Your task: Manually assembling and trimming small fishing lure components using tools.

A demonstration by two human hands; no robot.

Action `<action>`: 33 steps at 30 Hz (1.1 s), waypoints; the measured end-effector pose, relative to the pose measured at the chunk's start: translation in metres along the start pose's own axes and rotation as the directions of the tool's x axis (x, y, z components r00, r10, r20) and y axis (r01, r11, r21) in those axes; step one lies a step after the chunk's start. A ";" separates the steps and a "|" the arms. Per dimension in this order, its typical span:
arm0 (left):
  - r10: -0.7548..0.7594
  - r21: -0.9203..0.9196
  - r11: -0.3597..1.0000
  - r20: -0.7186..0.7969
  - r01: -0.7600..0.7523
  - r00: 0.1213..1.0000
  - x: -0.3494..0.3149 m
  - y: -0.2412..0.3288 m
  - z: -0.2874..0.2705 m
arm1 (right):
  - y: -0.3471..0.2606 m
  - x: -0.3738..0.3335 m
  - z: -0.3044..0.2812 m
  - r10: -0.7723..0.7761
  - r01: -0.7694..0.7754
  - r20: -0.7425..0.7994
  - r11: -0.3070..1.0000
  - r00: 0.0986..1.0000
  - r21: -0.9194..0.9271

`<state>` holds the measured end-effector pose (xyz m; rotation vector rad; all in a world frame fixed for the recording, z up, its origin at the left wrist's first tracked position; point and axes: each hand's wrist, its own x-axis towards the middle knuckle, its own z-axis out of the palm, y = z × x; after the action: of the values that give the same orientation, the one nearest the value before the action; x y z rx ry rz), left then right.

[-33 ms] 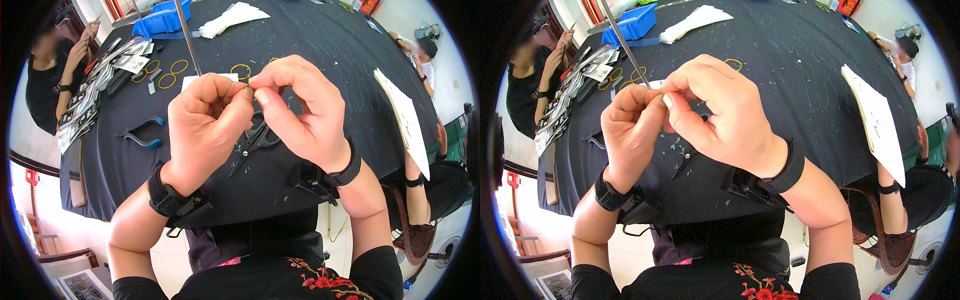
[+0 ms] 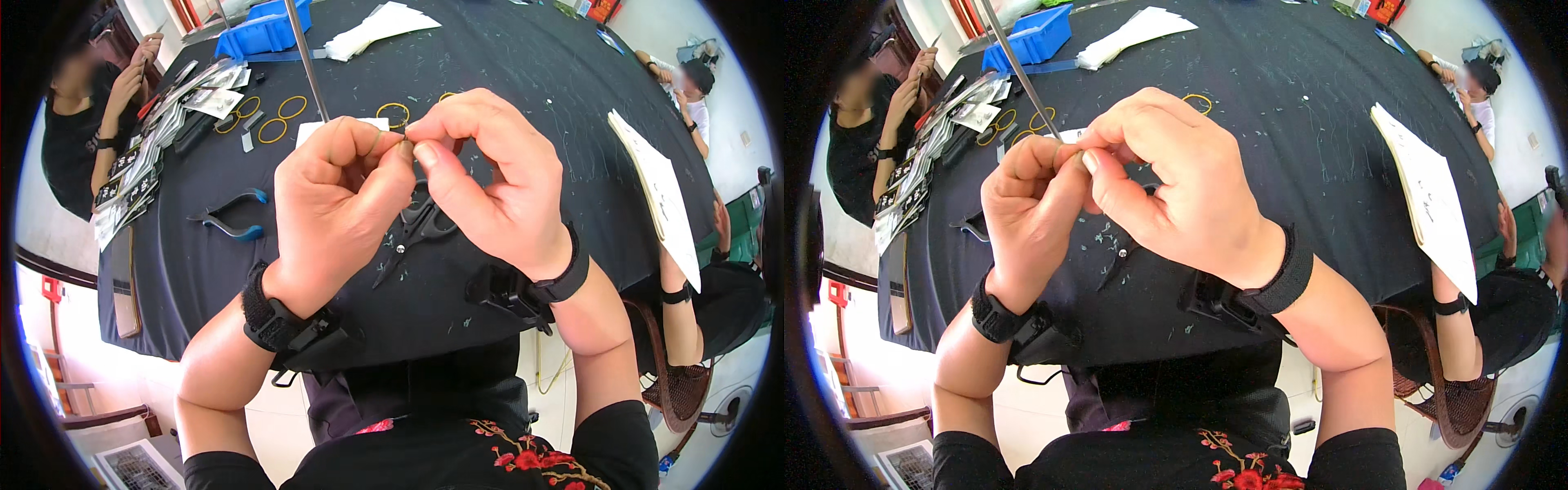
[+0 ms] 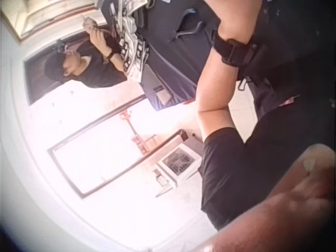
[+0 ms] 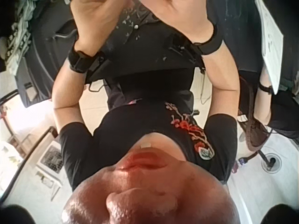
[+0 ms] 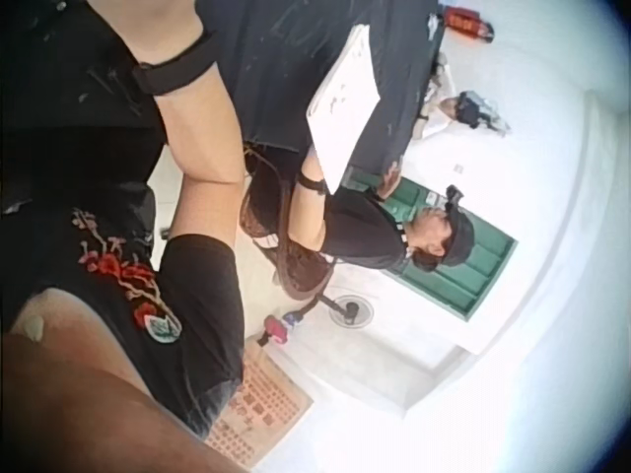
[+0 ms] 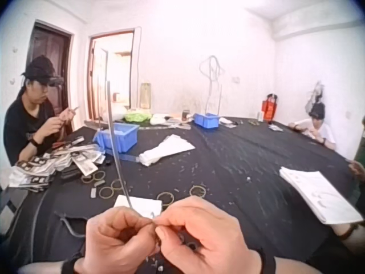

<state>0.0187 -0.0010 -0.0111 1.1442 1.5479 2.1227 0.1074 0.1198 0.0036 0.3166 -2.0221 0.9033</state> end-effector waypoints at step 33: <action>0.030 0.094 0.995 -0.020 -0.028 0.999 -0.002 0.003 0.001 | 0.004 0.000 0.003 -0.007 0.007 -0.065 1.000 0.998 0.000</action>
<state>0.0215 -0.0027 -0.0090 1.1848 1.6662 2.1070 0.1034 0.1205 0.0001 0.2904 -1.9602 0.8979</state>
